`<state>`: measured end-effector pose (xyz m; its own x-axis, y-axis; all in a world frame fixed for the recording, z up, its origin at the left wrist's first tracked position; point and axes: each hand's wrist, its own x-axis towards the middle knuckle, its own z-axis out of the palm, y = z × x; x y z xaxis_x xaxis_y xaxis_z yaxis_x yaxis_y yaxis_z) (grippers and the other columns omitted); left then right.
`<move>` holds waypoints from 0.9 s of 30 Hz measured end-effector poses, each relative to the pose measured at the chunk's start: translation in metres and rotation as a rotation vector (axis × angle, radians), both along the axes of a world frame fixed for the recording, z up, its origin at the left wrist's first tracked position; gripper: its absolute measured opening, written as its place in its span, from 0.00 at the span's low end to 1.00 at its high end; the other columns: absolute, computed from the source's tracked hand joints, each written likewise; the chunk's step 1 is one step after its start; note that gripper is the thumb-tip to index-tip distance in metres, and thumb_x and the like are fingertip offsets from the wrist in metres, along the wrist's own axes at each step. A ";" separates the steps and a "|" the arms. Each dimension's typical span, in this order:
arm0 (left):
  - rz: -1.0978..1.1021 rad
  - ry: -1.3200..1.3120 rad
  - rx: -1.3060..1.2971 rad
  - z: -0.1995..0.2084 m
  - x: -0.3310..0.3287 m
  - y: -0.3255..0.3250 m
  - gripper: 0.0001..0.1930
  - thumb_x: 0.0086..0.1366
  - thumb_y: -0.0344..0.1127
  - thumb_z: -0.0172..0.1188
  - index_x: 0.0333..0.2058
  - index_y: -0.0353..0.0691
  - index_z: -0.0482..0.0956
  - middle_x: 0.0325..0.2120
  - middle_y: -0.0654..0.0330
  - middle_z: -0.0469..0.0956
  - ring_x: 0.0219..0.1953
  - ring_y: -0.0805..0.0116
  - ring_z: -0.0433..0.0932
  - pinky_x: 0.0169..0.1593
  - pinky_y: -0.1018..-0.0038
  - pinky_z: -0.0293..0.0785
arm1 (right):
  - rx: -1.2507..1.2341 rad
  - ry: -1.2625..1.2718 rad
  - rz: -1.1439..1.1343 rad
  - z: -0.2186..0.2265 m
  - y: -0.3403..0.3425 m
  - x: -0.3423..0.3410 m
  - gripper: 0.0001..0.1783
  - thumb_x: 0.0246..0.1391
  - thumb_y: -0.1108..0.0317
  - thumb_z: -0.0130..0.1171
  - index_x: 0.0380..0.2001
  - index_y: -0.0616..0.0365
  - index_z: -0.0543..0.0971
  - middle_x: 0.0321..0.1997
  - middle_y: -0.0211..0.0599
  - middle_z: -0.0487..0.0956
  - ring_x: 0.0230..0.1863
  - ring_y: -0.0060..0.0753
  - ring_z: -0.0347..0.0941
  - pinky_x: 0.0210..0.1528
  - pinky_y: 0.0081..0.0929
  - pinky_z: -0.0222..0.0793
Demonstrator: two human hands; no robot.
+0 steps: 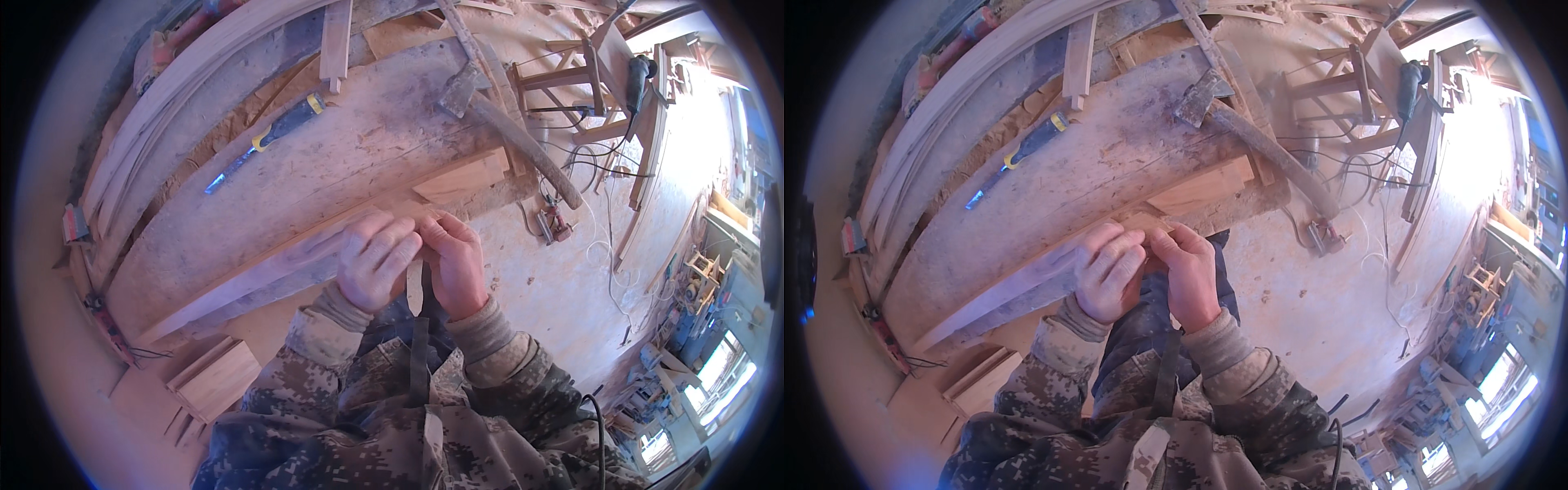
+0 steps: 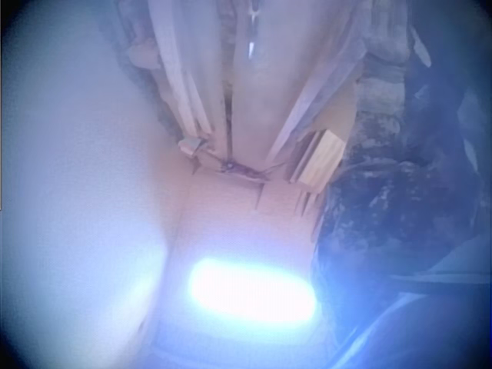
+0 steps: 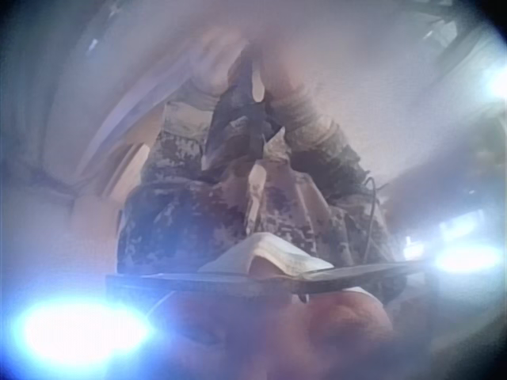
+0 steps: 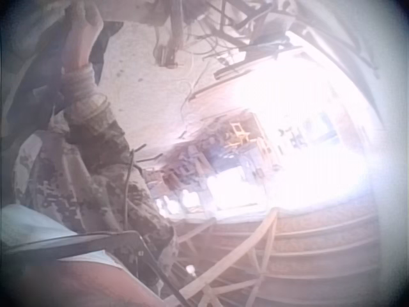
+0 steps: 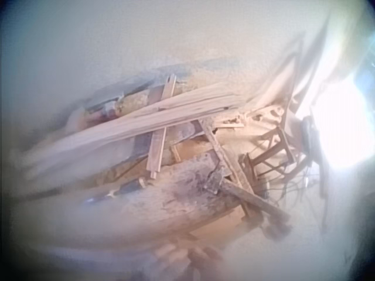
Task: The person assembles a wooden frame by hand, using a hammer to tap small wooden pieces into place and a chisel to adjust joints. They then use an angle grinder to smooth the edges of the assembled frame.
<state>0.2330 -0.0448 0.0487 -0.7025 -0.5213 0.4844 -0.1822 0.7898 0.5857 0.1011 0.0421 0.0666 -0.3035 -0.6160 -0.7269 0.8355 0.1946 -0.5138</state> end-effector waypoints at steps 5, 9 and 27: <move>0.240 -0.143 0.101 0.000 0.006 -0.001 0.26 0.54 0.29 0.78 0.51 0.34 0.80 0.49 0.52 0.83 0.50 0.45 0.80 0.54 0.54 0.78 | -0.002 0.026 -0.012 -0.021 0.002 0.000 0.09 0.69 0.71 0.61 0.44 0.67 0.80 0.38 0.37 0.84 0.38 0.25 0.80 0.43 0.23 0.77; 0.262 -0.108 0.178 -0.009 0.008 -0.006 0.26 0.52 0.31 0.79 0.50 0.34 0.82 0.48 0.52 0.83 0.50 0.47 0.80 0.52 0.54 0.77 | -0.059 -0.041 -0.104 -0.029 0.004 0.003 0.09 0.67 0.72 0.63 0.46 0.67 0.79 0.39 0.38 0.84 0.37 0.28 0.81 0.43 0.26 0.79; 0.321 -0.055 0.268 -0.016 0.009 -0.004 0.35 0.49 0.29 0.81 0.57 0.34 0.78 0.46 0.55 0.86 0.47 0.51 0.82 0.51 0.58 0.77 | 0.217 0.093 -0.040 -0.017 -0.007 -0.007 0.08 0.64 0.73 0.65 0.39 0.69 0.80 0.36 0.43 0.83 0.35 0.36 0.85 0.35 0.29 0.85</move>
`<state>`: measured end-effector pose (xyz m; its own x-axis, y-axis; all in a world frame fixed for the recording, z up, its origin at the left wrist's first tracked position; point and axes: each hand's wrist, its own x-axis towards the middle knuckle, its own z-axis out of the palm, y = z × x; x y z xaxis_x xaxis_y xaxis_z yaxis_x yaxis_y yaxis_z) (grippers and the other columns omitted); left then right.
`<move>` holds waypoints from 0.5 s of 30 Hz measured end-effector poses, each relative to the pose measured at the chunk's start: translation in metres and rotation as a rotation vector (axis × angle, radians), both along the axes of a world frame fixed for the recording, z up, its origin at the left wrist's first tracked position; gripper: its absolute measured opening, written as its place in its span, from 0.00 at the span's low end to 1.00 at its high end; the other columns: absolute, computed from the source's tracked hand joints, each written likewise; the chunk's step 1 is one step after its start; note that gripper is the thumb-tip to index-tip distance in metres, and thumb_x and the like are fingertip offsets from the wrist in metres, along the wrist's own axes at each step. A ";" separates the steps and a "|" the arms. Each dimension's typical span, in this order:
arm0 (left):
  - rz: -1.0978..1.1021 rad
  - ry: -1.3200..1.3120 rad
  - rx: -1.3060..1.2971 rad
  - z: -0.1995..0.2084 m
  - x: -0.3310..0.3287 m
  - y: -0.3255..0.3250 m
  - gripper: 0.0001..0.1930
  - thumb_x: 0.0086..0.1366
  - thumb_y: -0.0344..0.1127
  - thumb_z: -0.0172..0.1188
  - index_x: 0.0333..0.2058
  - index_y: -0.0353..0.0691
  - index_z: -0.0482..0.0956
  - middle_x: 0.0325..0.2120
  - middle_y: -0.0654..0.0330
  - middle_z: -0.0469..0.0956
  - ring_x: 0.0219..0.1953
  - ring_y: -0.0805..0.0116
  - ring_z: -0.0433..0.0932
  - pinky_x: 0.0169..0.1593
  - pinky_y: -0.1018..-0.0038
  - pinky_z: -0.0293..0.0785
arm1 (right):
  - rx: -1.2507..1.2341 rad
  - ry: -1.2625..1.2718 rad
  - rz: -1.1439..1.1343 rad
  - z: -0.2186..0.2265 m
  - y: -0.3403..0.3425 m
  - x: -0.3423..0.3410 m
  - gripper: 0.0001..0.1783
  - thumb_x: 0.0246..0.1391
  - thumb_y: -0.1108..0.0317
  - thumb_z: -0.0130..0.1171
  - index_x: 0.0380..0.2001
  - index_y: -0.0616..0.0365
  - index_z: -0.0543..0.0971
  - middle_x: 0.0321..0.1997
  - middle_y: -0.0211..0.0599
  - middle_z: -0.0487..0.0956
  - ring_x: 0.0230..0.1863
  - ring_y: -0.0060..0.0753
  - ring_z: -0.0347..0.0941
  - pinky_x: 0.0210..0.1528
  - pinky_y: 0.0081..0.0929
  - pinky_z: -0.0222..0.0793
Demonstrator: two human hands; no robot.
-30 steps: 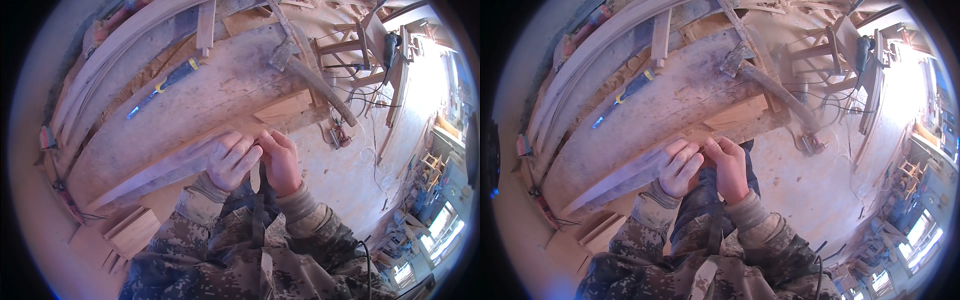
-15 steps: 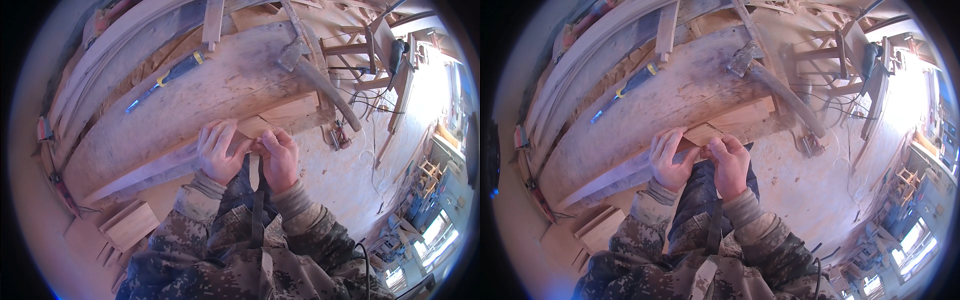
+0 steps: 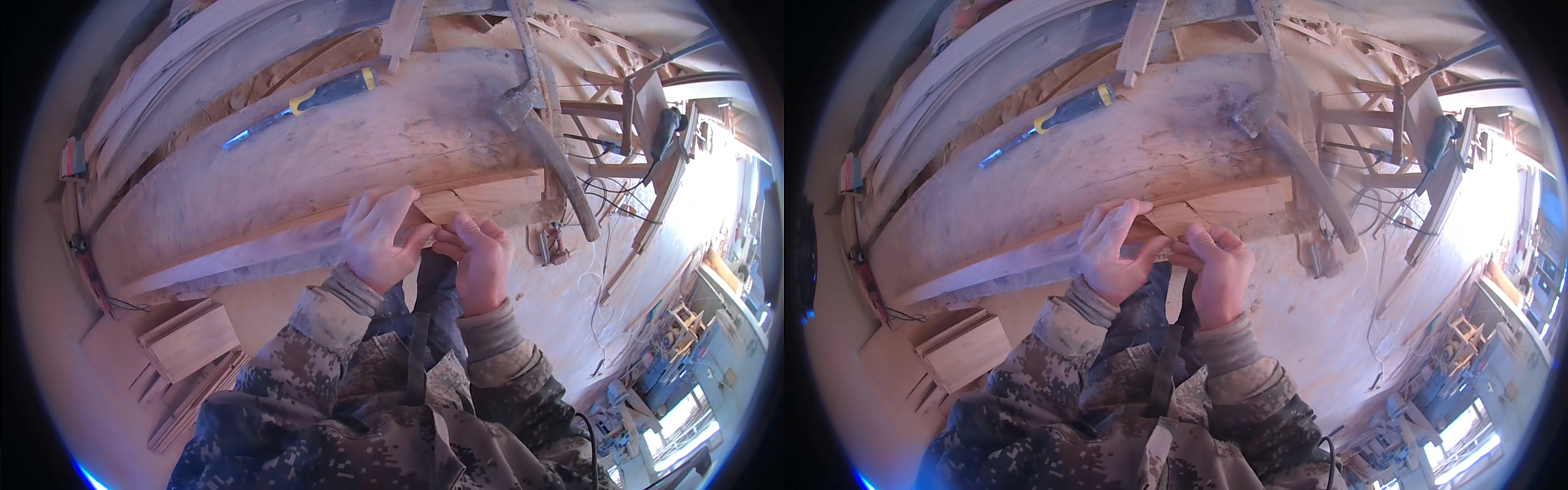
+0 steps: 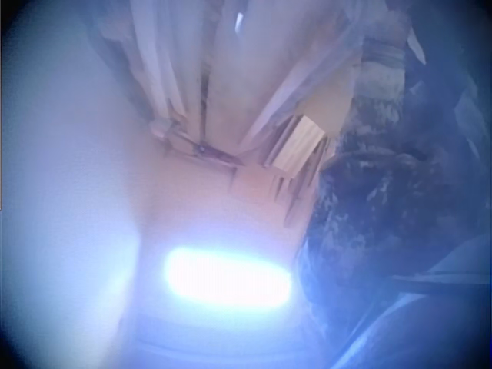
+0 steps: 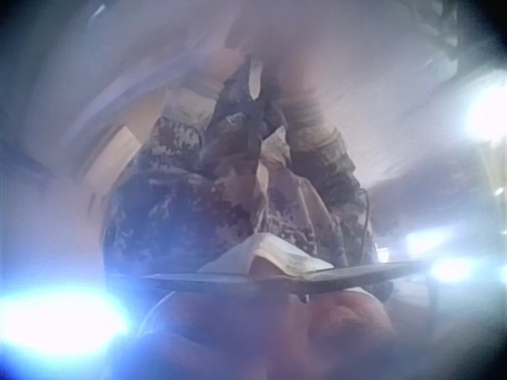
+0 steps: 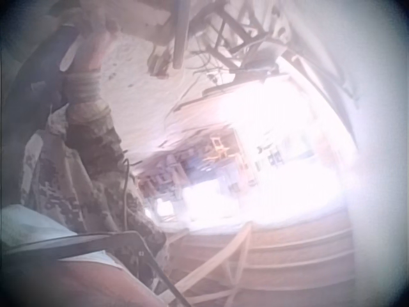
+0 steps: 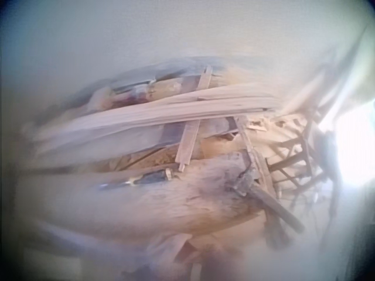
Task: The person assembles a wooden frame by hand, using a hammer to tap small wooden pieces into place and a chisel to adjust joints. They then use an angle grinder to smooth the edges of the assembled frame.
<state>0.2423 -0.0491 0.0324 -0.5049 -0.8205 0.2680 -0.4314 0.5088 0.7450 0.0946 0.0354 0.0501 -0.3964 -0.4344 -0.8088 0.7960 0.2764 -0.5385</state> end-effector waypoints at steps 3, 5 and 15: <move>-0.009 0.004 0.028 0.002 0.001 -0.001 0.40 0.49 0.31 0.82 0.61 0.33 0.74 0.48 0.55 0.86 0.48 0.51 0.82 0.51 0.57 0.76 | 0.040 0.035 0.037 0.003 -0.004 -0.003 0.08 0.62 0.73 0.66 0.37 0.69 0.81 0.34 0.43 0.84 0.32 0.36 0.84 0.33 0.28 0.84; -0.012 0.001 0.037 0.004 0.000 -0.001 0.42 0.49 0.32 0.83 0.62 0.32 0.73 0.48 0.55 0.86 0.48 0.52 0.82 0.51 0.57 0.76 | 0.067 0.066 0.066 0.005 -0.006 -0.005 0.09 0.61 0.72 0.67 0.35 0.70 0.82 0.32 0.43 0.84 0.29 0.35 0.84 0.31 0.27 0.83; 0.044 -0.017 -0.002 0.004 -0.015 -0.003 0.30 0.49 0.38 0.81 0.50 0.35 0.82 0.41 0.57 0.85 0.42 0.53 0.81 0.46 0.60 0.76 | 0.176 0.174 0.251 0.013 -0.013 -0.015 0.11 0.60 0.71 0.68 0.32 0.72 0.82 0.28 0.44 0.85 0.25 0.31 0.82 0.28 0.25 0.79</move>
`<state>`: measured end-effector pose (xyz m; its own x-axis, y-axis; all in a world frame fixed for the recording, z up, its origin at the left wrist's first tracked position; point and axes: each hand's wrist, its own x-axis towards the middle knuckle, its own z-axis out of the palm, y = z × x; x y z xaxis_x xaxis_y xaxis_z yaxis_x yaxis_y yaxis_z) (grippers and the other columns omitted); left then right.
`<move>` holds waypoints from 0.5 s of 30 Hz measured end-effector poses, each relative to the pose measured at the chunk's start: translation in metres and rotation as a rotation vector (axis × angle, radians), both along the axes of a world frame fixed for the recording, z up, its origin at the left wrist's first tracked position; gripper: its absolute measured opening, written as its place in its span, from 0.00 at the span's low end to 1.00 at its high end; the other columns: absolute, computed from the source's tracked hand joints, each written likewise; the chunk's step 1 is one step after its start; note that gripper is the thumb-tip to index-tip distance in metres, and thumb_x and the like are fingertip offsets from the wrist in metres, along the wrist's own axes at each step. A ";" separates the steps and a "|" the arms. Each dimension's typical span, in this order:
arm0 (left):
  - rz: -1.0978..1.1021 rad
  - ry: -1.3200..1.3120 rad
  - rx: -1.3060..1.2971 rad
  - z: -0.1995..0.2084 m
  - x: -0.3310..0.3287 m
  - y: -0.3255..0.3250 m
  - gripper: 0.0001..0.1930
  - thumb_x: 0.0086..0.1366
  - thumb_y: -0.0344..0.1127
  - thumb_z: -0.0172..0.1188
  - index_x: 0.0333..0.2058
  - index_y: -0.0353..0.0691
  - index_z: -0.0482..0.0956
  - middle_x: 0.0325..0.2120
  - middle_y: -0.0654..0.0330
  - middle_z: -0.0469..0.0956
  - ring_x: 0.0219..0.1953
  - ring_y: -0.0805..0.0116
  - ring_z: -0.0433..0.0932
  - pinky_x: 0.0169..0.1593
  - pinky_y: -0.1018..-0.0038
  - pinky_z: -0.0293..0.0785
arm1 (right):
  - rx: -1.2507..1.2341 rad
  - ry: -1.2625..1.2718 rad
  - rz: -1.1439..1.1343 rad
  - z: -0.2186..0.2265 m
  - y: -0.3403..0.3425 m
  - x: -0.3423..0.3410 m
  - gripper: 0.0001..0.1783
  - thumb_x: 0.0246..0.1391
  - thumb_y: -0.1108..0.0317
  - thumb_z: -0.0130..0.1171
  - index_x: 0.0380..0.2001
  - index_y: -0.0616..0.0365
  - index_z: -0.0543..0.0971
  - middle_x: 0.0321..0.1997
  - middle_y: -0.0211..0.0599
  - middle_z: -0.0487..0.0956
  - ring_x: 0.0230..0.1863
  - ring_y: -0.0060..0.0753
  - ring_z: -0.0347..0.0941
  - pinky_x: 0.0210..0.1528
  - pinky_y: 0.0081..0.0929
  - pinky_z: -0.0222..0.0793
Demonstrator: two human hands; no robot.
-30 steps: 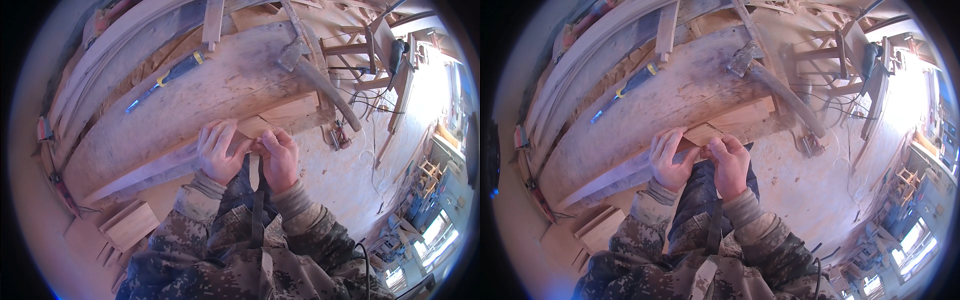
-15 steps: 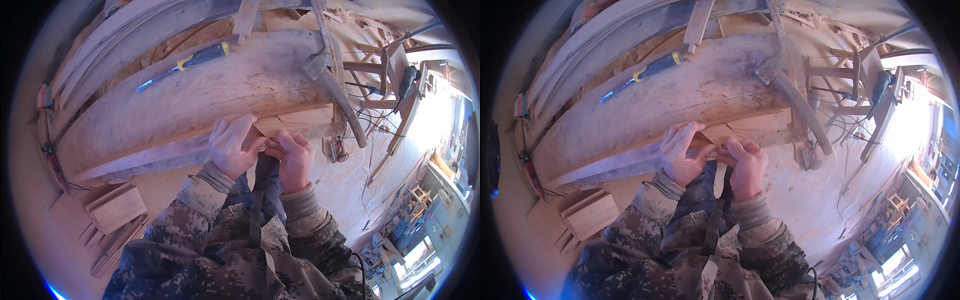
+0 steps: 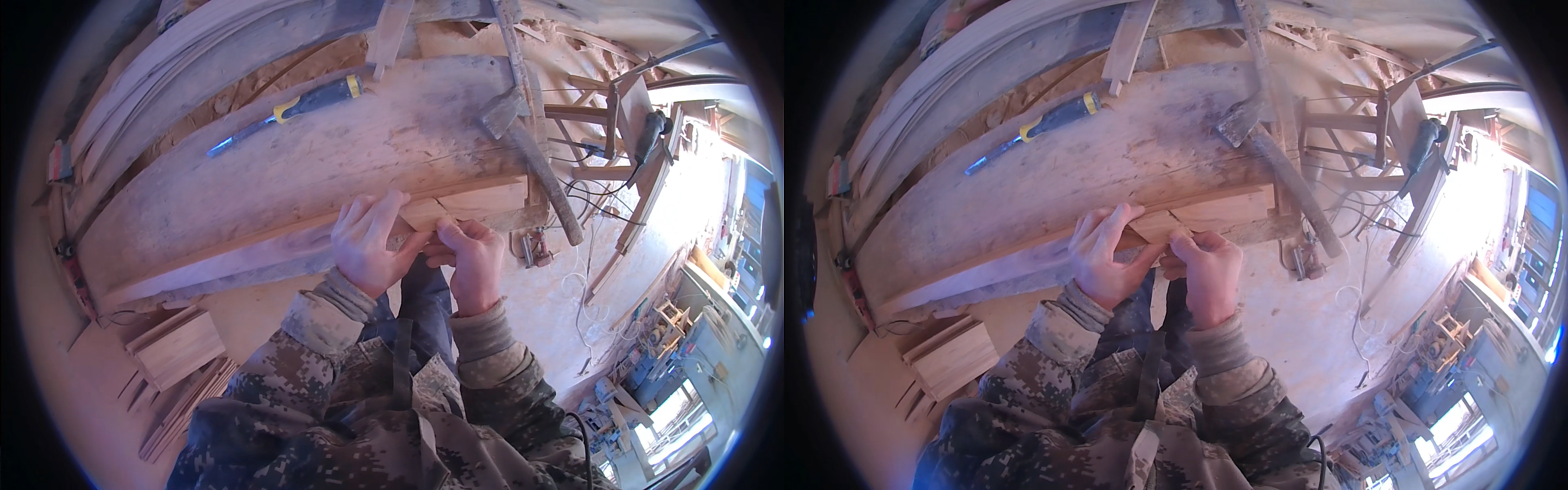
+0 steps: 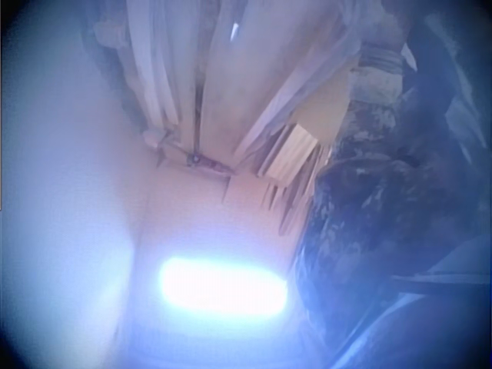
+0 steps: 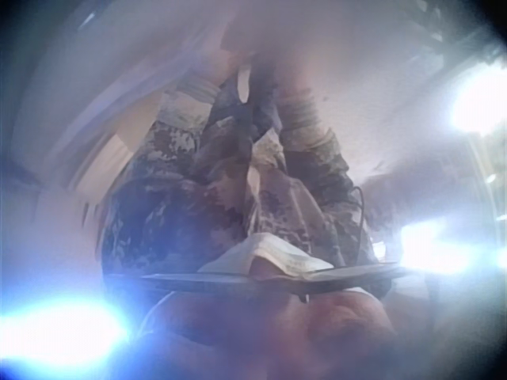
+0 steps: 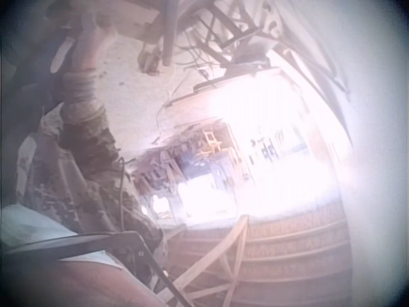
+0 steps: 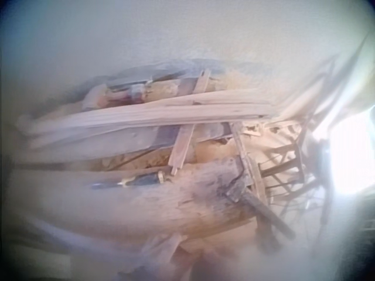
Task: The person assembles a wooden frame by hand, using a hammer to tap small wooden pieces into place and a chisel to adjust joints. They then use an angle grinder to smooth the edges of the assembled frame.
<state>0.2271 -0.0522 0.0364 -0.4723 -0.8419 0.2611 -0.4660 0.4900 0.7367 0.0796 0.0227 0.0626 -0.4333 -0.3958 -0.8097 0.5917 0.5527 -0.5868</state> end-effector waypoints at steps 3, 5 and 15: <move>0.002 0.003 -0.020 -0.002 0.000 -0.001 0.27 0.49 0.37 0.80 0.48 0.35 0.84 0.38 0.57 0.86 0.39 0.53 0.82 0.43 0.61 0.77 | 0.010 0.003 -0.001 0.000 -0.002 0.000 0.12 0.61 0.70 0.68 0.32 0.72 0.82 0.28 0.45 0.85 0.25 0.30 0.82 0.28 0.25 0.79; -0.010 -0.016 -0.031 -0.003 0.000 -0.001 0.29 0.49 0.35 0.81 0.50 0.34 0.83 0.40 0.57 0.86 0.40 0.54 0.82 0.43 0.60 0.77 | 0.018 0.016 -0.002 -0.001 -0.002 0.002 0.13 0.61 0.69 0.68 0.31 0.72 0.82 0.28 0.45 0.85 0.24 0.29 0.81 0.27 0.24 0.77; 0.006 -0.040 0.025 -0.006 0.002 0.005 0.31 0.47 0.32 0.82 0.51 0.35 0.82 0.44 0.56 0.88 0.43 0.54 0.84 0.46 0.61 0.79 | 0.027 0.192 0.155 -0.007 0.001 0.019 0.19 0.65 0.61 0.64 0.28 0.69 0.85 0.21 0.36 0.83 0.20 0.24 0.77 0.24 0.24 0.73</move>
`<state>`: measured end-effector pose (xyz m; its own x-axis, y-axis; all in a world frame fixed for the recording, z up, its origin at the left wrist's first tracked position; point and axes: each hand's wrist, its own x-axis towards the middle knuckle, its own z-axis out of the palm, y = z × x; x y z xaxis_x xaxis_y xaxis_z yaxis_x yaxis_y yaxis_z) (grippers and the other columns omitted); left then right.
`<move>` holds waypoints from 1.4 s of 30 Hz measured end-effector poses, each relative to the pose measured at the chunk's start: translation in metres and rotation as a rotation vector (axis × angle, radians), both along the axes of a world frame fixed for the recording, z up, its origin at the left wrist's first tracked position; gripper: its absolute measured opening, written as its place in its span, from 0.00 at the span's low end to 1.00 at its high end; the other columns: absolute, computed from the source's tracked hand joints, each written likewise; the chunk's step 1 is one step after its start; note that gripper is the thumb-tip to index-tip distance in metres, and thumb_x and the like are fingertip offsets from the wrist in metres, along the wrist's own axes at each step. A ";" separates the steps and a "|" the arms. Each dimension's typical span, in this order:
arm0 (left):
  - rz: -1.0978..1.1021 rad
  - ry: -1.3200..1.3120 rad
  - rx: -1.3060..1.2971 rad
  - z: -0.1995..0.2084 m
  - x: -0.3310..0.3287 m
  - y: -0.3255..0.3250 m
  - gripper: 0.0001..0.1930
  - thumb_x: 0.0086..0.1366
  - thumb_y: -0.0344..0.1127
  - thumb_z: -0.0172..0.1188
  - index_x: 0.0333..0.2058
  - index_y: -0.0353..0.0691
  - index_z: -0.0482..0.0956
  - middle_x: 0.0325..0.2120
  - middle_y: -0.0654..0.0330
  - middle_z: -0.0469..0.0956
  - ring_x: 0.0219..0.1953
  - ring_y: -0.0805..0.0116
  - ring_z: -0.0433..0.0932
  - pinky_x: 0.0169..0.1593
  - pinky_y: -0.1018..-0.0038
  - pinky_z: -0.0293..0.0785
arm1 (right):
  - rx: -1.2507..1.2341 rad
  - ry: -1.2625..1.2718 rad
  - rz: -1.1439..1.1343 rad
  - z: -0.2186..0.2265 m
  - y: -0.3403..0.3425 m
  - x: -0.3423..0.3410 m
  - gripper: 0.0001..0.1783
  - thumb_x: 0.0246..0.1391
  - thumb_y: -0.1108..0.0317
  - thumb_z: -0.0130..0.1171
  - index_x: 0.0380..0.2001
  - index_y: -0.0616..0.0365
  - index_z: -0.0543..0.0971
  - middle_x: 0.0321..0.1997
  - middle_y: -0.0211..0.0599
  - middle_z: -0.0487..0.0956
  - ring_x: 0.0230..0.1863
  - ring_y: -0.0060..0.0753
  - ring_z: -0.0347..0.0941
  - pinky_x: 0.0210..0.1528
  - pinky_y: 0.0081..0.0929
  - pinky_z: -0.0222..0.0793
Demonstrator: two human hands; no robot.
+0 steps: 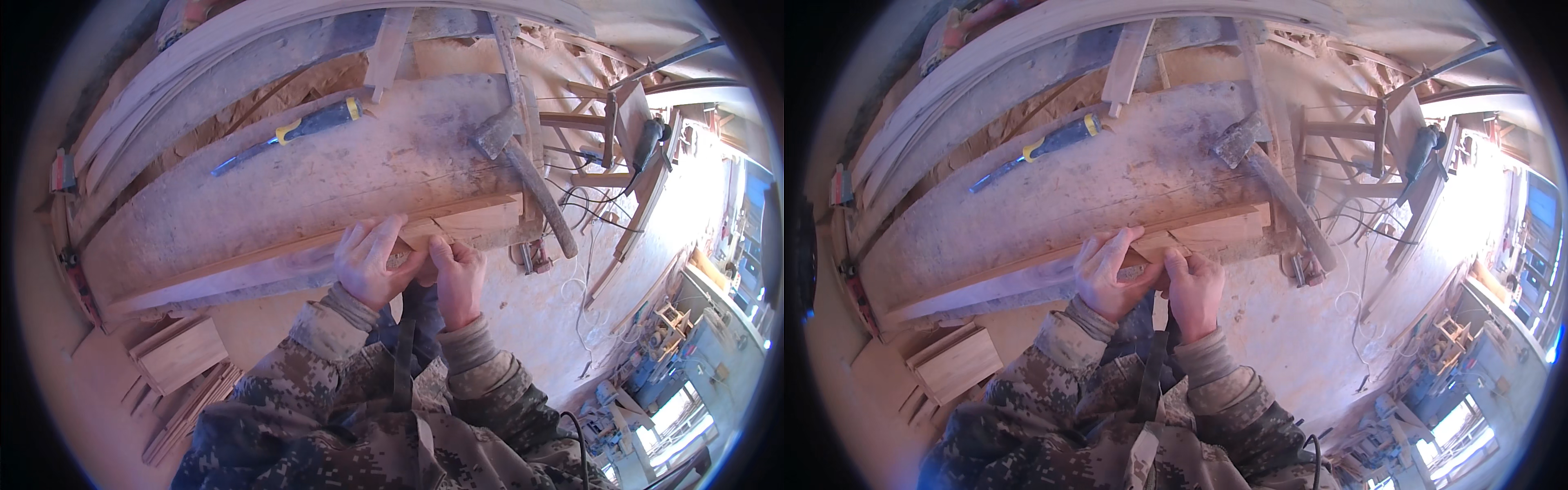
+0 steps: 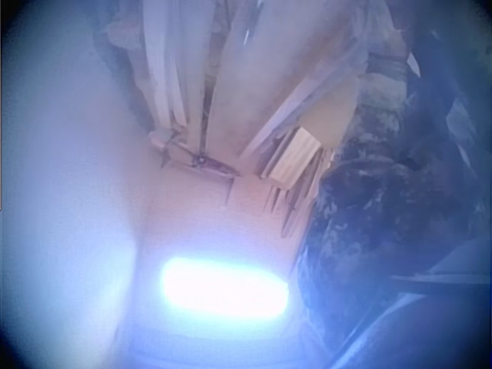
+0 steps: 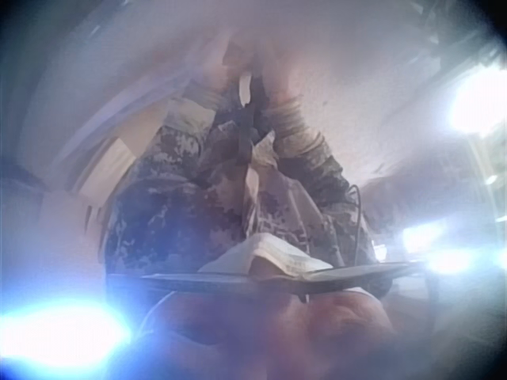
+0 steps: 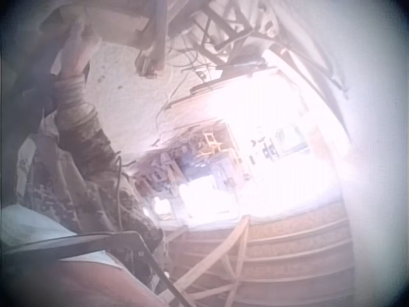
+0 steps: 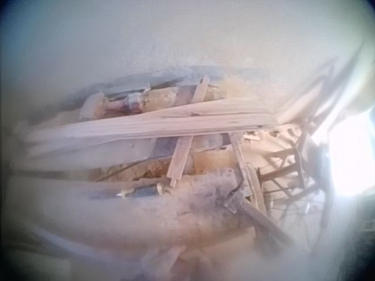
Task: The person assembles a wooden frame by hand, using a hammer to tap small wooden pieces into place and a chisel to adjust joints. They then use an angle grinder to smooth the edges of the assembled frame.
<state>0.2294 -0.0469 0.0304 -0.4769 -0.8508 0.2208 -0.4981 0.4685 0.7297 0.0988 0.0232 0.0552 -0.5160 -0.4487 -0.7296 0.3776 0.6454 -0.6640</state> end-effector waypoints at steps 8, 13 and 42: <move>-0.049 -0.010 -0.064 0.004 -0.002 -0.008 0.29 0.46 0.32 0.82 0.50 0.35 0.84 0.43 0.55 0.87 0.41 0.53 0.84 0.46 0.61 0.81 | 0.124 0.005 0.317 0.012 -0.006 -0.029 0.23 0.63 0.59 0.62 0.20 0.67 0.84 0.18 0.39 0.82 0.17 0.32 0.77 0.27 0.33 0.75; -0.062 -0.012 -0.089 0.004 -0.002 -0.006 0.29 0.46 0.32 0.82 0.49 0.35 0.84 0.42 0.55 0.87 0.41 0.54 0.84 0.46 0.62 0.82 | -0.056 0.935 0.337 0.010 0.015 -0.115 0.13 0.55 0.62 0.69 0.35 0.62 0.85 0.35 0.44 0.86 0.38 0.52 0.84 0.42 0.45 0.78; -0.057 0.002 -0.073 0.005 -0.001 -0.006 0.33 0.46 0.31 0.82 0.54 0.35 0.81 0.44 0.55 0.86 0.45 0.52 0.83 0.47 0.59 0.80 | -0.063 0.717 0.662 0.029 0.092 -0.026 0.16 0.59 0.69 0.66 0.47 0.61 0.75 0.33 0.52 0.82 0.32 0.61 0.81 0.32 0.51 0.75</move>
